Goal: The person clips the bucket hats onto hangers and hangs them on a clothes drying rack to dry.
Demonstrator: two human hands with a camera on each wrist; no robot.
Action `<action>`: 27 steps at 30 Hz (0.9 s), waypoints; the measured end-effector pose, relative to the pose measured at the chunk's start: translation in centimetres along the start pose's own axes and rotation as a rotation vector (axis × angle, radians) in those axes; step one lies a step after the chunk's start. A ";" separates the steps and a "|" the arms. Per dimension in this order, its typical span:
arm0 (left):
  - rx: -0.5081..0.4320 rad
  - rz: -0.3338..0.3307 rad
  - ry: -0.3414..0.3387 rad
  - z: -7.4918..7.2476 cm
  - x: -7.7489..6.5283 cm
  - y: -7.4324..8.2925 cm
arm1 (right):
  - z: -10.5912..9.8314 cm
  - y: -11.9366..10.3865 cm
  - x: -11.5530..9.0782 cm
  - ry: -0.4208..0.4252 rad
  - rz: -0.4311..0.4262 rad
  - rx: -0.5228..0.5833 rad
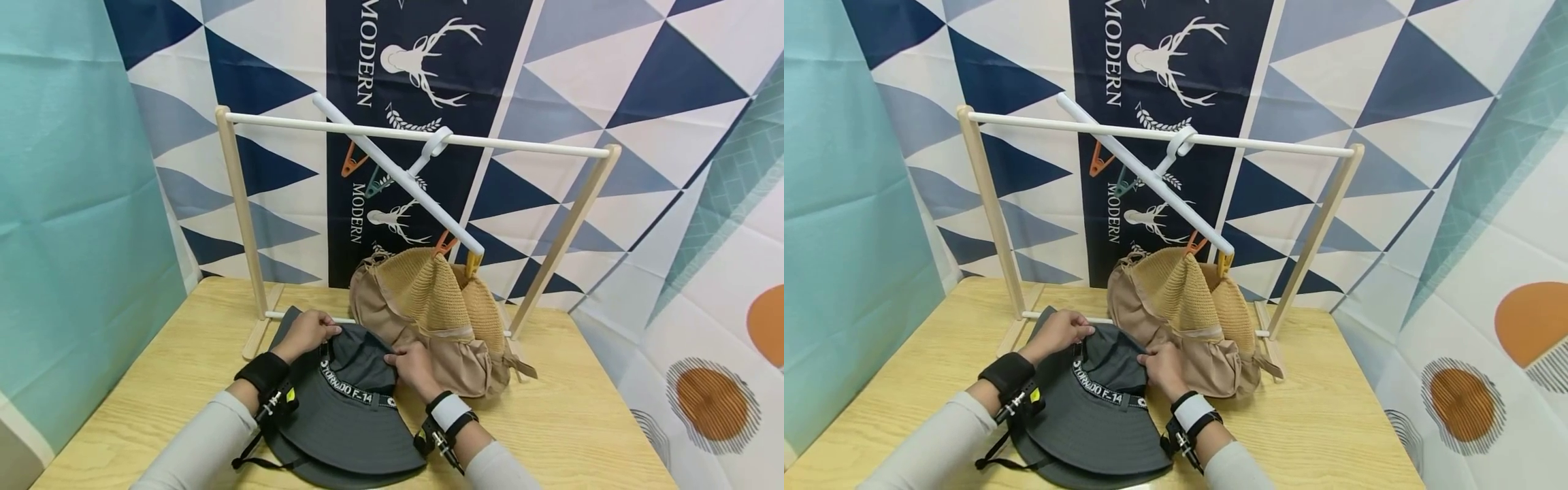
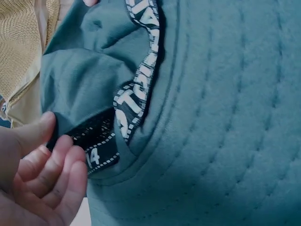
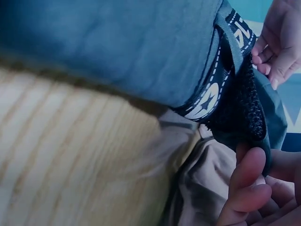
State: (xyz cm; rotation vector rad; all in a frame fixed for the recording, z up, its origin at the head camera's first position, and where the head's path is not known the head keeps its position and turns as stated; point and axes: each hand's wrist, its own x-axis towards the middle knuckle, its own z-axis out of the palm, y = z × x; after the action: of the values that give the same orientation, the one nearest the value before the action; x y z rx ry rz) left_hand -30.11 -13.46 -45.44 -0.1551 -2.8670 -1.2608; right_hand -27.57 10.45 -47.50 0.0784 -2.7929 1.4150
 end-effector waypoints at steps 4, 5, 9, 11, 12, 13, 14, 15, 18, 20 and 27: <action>-0.028 0.023 0.001 0.1 0.1 -0.3 | -0.1 -0.5 0.0 -0.029 0.002 0.009; -0.035 0.030 0.000 0.1 0.2 -0.3 | -0.2 -0.6 0.1 -0.031 -0.004 0.012; -0.056 0.048 -0.001 0.1 0.3 -0.3 | -0.4 -1.2 0.1 -0.036 -0.016 0.028; -0.059 0.045 0.014 0.0 0.4 -0.3 | -0.6 -1.5 0.0 -0.044 -0.011 0.047; -0.060 0.042 0.024 0.0 0.4 -0.2 | -0.7 -1.7 0.0 -0.048 -0.007 0.062; -0.059 0.039 0.035 -0.1 0.4 -0.2 | -0.8 -1.8 0.1 -0.046 -0.010 0.073; -0.059 0.037 0.045 -0.2 0.4 -0.1 | -0.9 -2.0 0.1 -0.045 -0.012 0.088; -0.057 0.037 0.054 -0.3 0.4 -0.1 | -0.9 -2.1 0.1 -0.042 -0.008 0.101; -0.052 0.029 0.079 -0.4 0.3 0.1 | -1.1 -2.4 0.2 -0.036 -0.002 0.123; -0.045 0.024 0.097 -0.4 0.3 0.1 | -1.2 -2.6 0.2 -0.035 0.004 0.122; -0.038 0.005 0.119 -0.3 0.4 0.2 | -1.8 -3.4 0.3 -0.080 0.018 0.154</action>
State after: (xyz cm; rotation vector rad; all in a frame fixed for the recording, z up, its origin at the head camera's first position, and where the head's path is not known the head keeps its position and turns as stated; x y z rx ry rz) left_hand -30.50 -13.53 -45.10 -0.0844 -2.7423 -1.2781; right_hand -27.73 9.83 -43.67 0.1132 -2.7478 1.6657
